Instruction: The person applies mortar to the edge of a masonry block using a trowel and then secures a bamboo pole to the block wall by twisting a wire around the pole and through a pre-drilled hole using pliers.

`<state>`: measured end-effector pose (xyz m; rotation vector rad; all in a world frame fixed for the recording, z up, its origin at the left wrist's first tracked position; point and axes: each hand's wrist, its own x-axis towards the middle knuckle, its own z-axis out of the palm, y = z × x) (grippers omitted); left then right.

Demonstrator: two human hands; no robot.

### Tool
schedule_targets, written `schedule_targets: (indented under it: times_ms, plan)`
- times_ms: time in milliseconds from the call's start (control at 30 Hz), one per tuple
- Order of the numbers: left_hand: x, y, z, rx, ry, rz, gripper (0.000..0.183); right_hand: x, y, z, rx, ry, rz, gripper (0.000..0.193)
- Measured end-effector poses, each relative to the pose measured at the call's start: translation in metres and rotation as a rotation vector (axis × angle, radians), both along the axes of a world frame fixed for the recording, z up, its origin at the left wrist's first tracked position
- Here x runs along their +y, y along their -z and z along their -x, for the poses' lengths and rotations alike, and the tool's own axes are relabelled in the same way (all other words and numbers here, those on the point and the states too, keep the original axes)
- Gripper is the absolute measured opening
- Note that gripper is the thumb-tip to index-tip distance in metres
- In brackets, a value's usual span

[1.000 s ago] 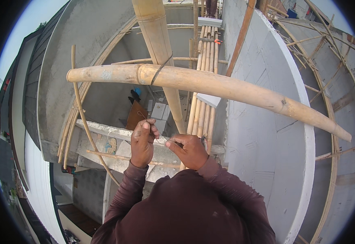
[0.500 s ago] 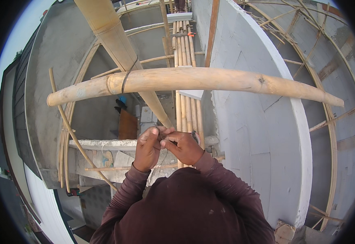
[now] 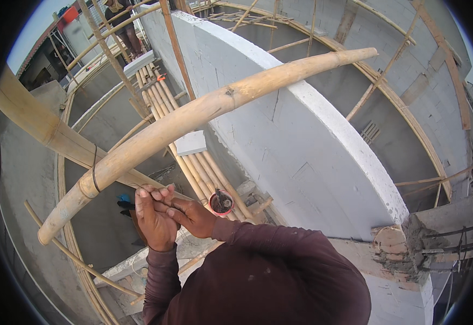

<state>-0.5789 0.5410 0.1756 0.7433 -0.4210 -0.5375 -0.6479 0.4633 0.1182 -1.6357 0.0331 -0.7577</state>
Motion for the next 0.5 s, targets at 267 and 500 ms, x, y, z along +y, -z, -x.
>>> schedule_targets:
  times_ms: [267, 500]
  plan:
    - [-0.031, -0.045, -0.002, -0.247, 0.215, 0.06, 0.016, -0.077, -0.03, 0.093, 0.309, 0.008, 0.09, 0.026]
    - [-0.089, -0.092, 0.001, -0.388, 0.3, 0.094, 0.024, -0.082, -0.063, 0.143, 0.317, 0.374, 0.216, 0.024]
